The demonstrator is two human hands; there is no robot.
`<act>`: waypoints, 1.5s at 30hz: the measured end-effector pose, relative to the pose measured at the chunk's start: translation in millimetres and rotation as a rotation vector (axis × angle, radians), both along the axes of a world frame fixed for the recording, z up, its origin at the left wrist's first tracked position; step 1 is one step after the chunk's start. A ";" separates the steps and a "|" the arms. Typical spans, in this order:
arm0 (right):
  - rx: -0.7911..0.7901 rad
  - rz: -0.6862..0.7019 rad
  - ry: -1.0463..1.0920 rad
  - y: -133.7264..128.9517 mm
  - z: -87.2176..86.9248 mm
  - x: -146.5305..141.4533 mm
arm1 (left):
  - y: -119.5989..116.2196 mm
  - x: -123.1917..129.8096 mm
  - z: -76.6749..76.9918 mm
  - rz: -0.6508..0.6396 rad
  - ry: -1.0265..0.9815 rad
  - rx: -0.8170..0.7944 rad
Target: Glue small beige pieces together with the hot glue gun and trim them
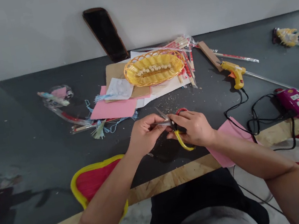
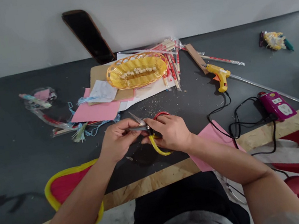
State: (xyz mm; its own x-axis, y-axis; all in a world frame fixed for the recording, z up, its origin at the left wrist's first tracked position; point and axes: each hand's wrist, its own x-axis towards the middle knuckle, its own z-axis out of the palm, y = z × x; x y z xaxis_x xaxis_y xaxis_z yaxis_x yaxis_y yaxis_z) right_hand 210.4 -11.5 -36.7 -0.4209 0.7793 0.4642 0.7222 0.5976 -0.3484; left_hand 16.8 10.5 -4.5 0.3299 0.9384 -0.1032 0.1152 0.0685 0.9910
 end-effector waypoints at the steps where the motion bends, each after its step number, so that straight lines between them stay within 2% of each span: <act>1: 0.011 -0.009 -0.019 -1.0 0.1 0.1 | -0.3 0.1 0.8 0.004 -0.005 0.002; 6: -0.005 -0.012 -0.081 -4.2 1.9 2.5 | -1.4 1.3 3.6 0.004 -0.006 -0.012; 11: -0.056 0.008 -0.049 -2.6 3.3 4.9 | -1.7 3.1 3.4 0.011 0.004 -0.012; 16: -0.115 0.017 -0.006 1.4 2.0 4.6 | -0.5 1.7 -0.6 0.090 0.041 0.048; 19: -0.109 0.008 -0.001 3.2 1.6 3.3 | 0.2 0.5 -2.4 0.097 0.031 0.049; 23: -0.067 0.017 0.013 5.1 2.0 2.1 | 0.8 0.2 -1.0 0.062 0.015 0.008; 32: -0.084 0.085 0.084 2.3 -1.0 0.7 | 1.2 -2.8 -3.6 -0.031 -0.131 -0.176; 40: -0.011 0.030 0.008 -1.1 -0.7 0.6 | -1.3 -1.2 -1.2 0.016 -0.085 -0.072; 45: -0.020 0.001 -0.080 -4.4 1.1 2.8 | -3.0 2.1 -0.7 0.024 -0.080 -0.062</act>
State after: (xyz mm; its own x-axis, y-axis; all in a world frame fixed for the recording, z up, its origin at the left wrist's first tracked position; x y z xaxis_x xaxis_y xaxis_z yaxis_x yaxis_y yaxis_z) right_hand 213.2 -15.9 -35.6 -0.4566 0.7877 0.4135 0.7478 0.5917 -0.3014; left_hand 18.9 7.6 -5.3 0.3174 0.9386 -0.1352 0.0334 0.1314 0.9908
